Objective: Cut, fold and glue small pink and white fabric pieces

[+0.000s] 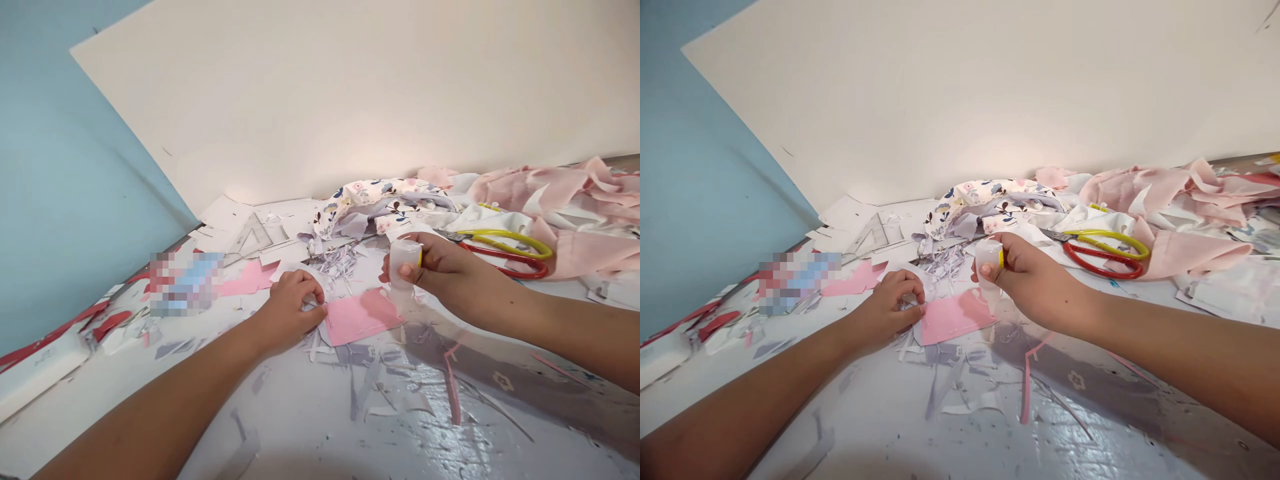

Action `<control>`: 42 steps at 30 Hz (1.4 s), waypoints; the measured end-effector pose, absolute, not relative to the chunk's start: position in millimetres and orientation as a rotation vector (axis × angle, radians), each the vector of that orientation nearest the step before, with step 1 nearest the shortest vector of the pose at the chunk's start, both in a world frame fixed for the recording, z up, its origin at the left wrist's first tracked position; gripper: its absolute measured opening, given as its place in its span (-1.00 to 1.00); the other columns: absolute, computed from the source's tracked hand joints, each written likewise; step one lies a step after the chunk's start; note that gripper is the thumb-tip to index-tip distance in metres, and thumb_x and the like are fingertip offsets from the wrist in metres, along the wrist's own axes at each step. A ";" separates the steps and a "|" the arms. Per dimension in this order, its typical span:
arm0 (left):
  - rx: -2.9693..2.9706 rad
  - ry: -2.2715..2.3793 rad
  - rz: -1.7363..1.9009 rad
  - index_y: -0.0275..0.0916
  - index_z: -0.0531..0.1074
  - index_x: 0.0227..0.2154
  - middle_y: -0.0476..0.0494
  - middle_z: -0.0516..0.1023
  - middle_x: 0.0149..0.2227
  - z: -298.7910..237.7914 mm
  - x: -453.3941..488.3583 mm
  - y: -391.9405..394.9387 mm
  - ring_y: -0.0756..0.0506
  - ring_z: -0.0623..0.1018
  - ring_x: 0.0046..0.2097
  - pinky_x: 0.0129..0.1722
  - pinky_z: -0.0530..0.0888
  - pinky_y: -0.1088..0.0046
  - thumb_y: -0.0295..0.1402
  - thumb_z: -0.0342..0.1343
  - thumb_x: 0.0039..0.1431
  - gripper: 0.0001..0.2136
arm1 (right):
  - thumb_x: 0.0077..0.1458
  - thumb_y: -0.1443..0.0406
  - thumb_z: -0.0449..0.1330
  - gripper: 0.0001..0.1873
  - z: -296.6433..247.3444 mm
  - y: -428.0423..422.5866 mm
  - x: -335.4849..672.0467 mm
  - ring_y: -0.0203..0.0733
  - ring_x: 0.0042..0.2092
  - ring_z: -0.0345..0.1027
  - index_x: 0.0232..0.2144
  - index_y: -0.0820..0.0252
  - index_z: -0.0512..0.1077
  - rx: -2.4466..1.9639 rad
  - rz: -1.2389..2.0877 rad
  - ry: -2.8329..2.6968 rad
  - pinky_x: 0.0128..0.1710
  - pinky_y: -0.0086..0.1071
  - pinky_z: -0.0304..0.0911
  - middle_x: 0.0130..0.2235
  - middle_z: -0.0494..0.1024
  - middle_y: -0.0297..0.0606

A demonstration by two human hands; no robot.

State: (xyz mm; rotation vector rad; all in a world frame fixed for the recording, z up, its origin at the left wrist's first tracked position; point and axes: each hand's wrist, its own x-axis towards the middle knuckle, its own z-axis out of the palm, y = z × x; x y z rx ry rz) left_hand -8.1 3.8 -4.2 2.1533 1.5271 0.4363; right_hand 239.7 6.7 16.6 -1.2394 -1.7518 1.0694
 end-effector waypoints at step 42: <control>2.180 1.520 0.420 -0.11 0.32 -0.43 -0.03 0.30 -0.15 -2.8 -9.8 2.5 -0.15 0.25 -0.05 -0.20 0.31 0.30 -0.26 -0.03 0.04 -0.91 | 0.09 0.20 0.02 -0.88 26.6 30.1 221.1 -0.13 -0.33 0.31 -0.32 0.08 0.25 -1.378 0.915 -1.809 -0.64 -0.39 0.20 -0.31 0.45 -0.26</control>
